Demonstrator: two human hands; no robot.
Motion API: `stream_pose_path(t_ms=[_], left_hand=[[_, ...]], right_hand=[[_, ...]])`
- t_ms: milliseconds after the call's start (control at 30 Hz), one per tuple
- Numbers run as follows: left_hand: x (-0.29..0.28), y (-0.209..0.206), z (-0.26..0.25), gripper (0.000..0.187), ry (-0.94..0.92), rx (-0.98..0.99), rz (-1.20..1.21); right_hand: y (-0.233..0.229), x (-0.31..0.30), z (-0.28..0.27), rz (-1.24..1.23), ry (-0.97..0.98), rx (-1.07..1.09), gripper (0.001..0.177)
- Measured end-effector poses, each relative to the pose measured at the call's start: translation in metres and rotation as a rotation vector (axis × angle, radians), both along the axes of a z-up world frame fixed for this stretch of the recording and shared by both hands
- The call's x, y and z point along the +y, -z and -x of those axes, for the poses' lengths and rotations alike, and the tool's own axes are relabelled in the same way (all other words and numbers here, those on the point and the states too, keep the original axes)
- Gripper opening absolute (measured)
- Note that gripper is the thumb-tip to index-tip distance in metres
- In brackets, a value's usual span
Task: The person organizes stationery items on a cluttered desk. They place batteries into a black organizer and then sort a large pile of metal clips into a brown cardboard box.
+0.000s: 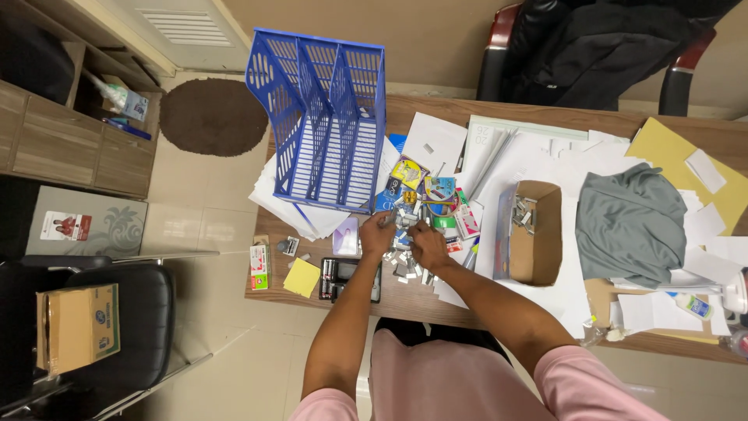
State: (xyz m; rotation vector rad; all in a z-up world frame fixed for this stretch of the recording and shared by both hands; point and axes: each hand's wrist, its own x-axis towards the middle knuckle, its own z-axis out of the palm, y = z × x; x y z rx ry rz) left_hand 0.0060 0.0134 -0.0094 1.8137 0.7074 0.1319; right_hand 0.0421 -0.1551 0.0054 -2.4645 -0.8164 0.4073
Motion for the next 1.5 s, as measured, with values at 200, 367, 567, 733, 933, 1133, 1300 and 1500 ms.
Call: stream_pose_path(t_ms=[200,367,567,733,933,1133,1300,1500], left_hand=[[0.01,-0.01,0.0,0.024,-0.191,0.047,0.854],[0.009,-0.016,0.005,0.019,-0.227,0.043,0.941],[0.007,0.0,0.008,0.021,-0.233,-0.001,0.915],[0.007,-0.007,0.01,0.024,-0.258,0.039,0.883],[-0.007,0.015,0.002,0.025,-0.284,-0.019,0.932],[-0.074,-0.034,-0.029,0.019,-0.185,-0.029,1.0],[-0.153,-0.084,-0.069,0.022,0.111,-0.079,1.048],[-0.236,-0.057,-0.106,0.031,0.222,-0.115,0.9]], right_hand=[[-0.012,-0.002,-0.008,0.068,-0.092,0.03,0.026],[-0.012,-0.007,-0.01,0.028,-0.128,-0.019,0.031],[-0.004,-0.01,-0.006,-0.016,-0.072,-0.018,0.031],[-0.002,-0.008,-0.004,-0.139,0.021,-0.038,0.026],[-0.03,-0.002,-0.013,-0.237,0.384,0.113,0.012],[-0.036,-0.047,-0.039,-0.817,0.702,0.688,0.02],[-0.102,-0.123,-0.061,-0.976,0.791,0.473,0.016],[-0.094,-0.195,-0.077,-0.935,0.979,0.448,0.016]])
